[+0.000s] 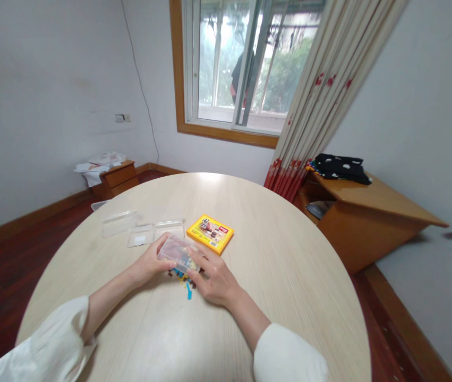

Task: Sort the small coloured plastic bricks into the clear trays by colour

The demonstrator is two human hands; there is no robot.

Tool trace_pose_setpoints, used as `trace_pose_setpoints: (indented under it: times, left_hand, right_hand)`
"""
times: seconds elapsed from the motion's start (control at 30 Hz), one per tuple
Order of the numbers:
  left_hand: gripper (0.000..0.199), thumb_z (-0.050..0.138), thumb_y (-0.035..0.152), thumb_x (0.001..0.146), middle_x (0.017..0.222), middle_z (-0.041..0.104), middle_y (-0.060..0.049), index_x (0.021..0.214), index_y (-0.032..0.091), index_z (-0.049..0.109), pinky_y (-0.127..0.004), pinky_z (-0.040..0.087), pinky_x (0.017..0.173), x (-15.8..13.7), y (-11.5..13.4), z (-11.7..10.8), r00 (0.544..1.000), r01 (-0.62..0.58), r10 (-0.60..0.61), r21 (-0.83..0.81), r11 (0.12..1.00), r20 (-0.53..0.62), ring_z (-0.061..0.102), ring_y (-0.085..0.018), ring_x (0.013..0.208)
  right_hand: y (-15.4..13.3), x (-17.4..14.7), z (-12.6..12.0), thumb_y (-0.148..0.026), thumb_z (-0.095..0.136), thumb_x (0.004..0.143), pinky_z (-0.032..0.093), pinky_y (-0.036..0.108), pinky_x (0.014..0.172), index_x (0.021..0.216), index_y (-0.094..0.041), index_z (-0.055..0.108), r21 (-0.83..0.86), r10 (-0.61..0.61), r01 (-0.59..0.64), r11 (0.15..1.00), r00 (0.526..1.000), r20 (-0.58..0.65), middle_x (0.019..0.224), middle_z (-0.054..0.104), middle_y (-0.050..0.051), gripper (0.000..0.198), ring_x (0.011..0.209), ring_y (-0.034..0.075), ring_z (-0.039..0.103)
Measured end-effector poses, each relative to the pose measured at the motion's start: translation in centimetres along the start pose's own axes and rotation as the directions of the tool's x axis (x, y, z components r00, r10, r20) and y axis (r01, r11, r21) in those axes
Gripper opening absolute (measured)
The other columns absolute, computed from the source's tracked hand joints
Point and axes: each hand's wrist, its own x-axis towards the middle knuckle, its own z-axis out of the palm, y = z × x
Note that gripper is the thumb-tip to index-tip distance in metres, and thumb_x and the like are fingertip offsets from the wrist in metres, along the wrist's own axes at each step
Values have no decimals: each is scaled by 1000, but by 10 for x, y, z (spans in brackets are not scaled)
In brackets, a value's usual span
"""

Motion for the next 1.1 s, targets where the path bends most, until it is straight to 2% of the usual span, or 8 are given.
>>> trace_pose_setpoints:
  times: [0.2,0.4,0.53,0.83,1.1]
  left_hand:
    - [58,79,36,48,84,58,-1,91,16,47,-24,44,64,-1,3,0,1000,-10,10,53,999,5,53,-14,73]
    - [48,75,37,50,72,52,4,83,17,45,-19,39,51,-1,1,2,999,15,-4,213,977,-51,47,-11,61]
    - [45,75,35,50,69,50,5,79,17,44,-19,39,53,-1,0,7,997,-22,38,244,970,-64,45,-10,62]
    - [47,75,38,50,67,50,5,79,17,44,-20,39,54,-1,-1,8,998,-18,28,195,981,-51,45,-10,61]
    - [50,76,41,51,70,54,4,81,17,45,-21,41,55,-1,-2,8,998,-42,49,175,984,-36,50,-12,63]
  right_hand:
    - [0,0,0,-28,46,89,44,42,98,129,-16,48,24,21,-21,999,1000,12,128,53,18,42,120,24,49]
    - [-4,3,7,-31,48,88,47,40,94,128,-14,49,6,71,-71,997,997,-15,117,58,17,44,112,23,54]
    - [-7,4,13,-33,46,89,49,40,93,129,-14,47,-43,82,-84,996,996,-44,117,59,17,44,111,23,55]
    - [-7,5,14,-26,35,93,53,40,88,133,-8,40,-208,-78,74,975,997,-11,116,61,20,44,109,25,58]
    - [-6,5,17,-23,32,93,55,39,83,129,-5,42,-260,-139,128,957,990,-27,111,63,22,42,106,25,60]
